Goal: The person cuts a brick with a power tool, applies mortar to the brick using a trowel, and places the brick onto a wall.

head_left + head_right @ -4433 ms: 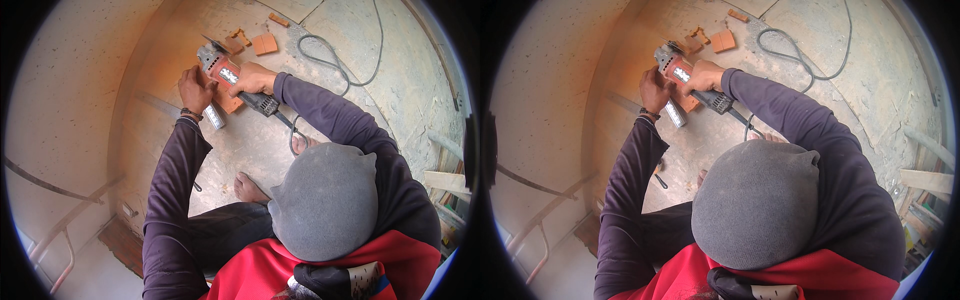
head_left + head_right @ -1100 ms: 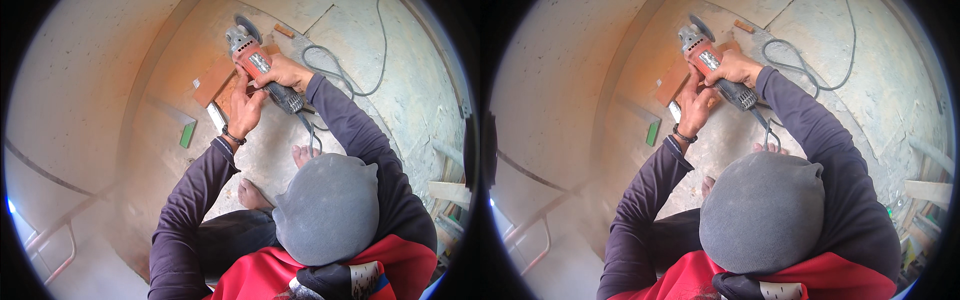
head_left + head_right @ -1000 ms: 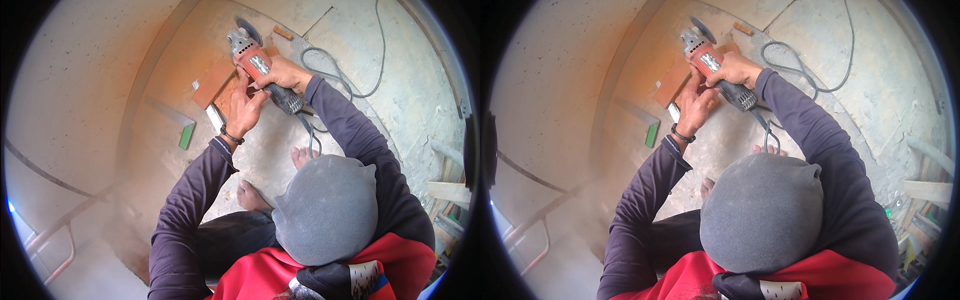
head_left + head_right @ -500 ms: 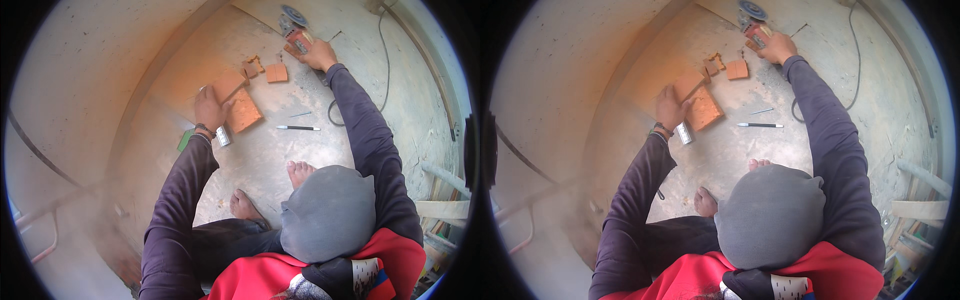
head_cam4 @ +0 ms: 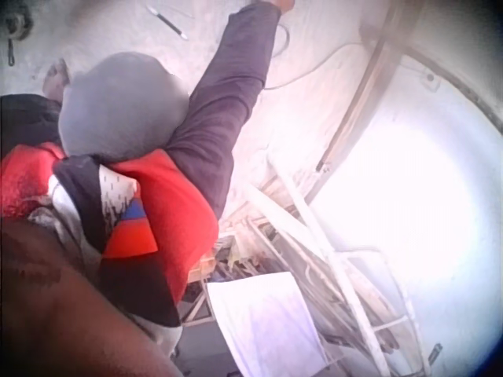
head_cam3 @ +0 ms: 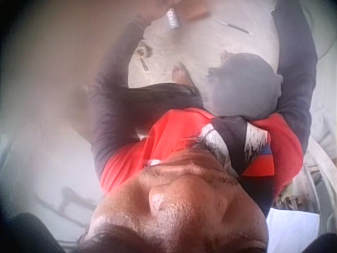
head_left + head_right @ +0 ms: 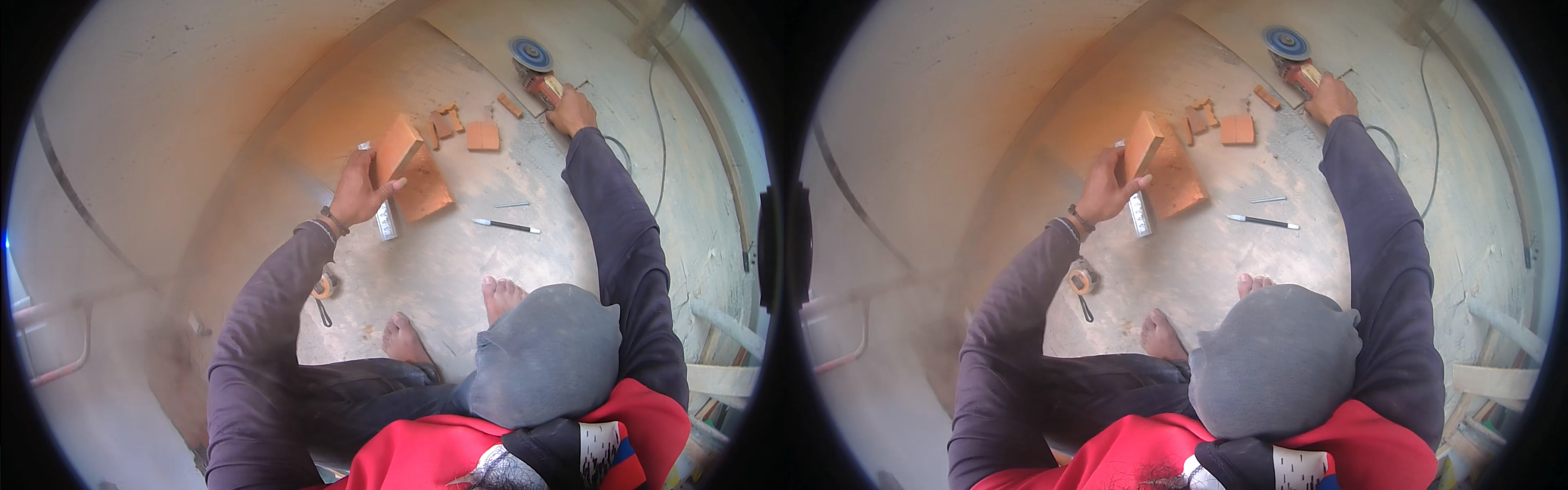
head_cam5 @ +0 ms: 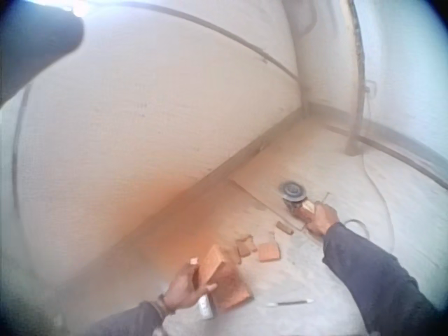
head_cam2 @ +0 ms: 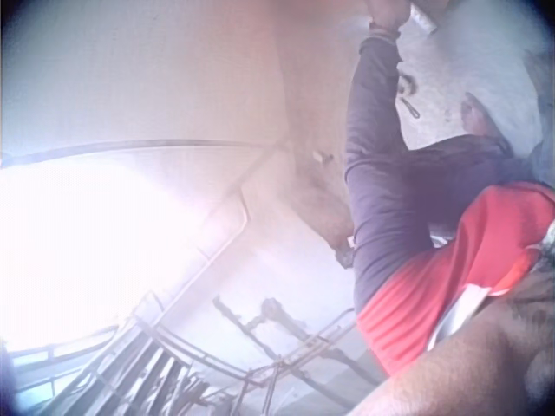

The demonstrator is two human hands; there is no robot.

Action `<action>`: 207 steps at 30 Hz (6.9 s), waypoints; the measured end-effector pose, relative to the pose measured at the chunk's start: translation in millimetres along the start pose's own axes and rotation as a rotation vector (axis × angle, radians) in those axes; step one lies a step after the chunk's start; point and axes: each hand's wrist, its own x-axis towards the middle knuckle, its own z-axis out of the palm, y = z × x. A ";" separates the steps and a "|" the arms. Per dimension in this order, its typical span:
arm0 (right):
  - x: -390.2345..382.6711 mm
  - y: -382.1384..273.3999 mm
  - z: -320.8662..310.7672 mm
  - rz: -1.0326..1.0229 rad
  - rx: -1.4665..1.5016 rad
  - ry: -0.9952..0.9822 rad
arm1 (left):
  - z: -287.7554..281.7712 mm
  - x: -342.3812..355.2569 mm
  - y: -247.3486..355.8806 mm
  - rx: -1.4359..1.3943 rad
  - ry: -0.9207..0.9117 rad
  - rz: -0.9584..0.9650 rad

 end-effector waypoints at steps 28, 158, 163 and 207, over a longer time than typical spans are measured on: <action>5.0 10.6 19.4 -0.235 -0.002 0.015 | -108.2 -161.7 38.8 -1.658 -0.250 -0.032; -865.7 -666.1 -130.3 -1.650 -1.674 -1.077 | -232.1 -903.5 -6.7 -2.156 2.066 -0.565; -884.7 -675.0 -116.7 -1.661 -1.585 -1.077 | -276.2 -918.3 -78.8 -2.097 2.090 -0.380; -1125.8 -974.7 2.7 -1.267 -0.705 -1.420 | -213.5 -898.2 -174.0 -2.406 2.815 -1.180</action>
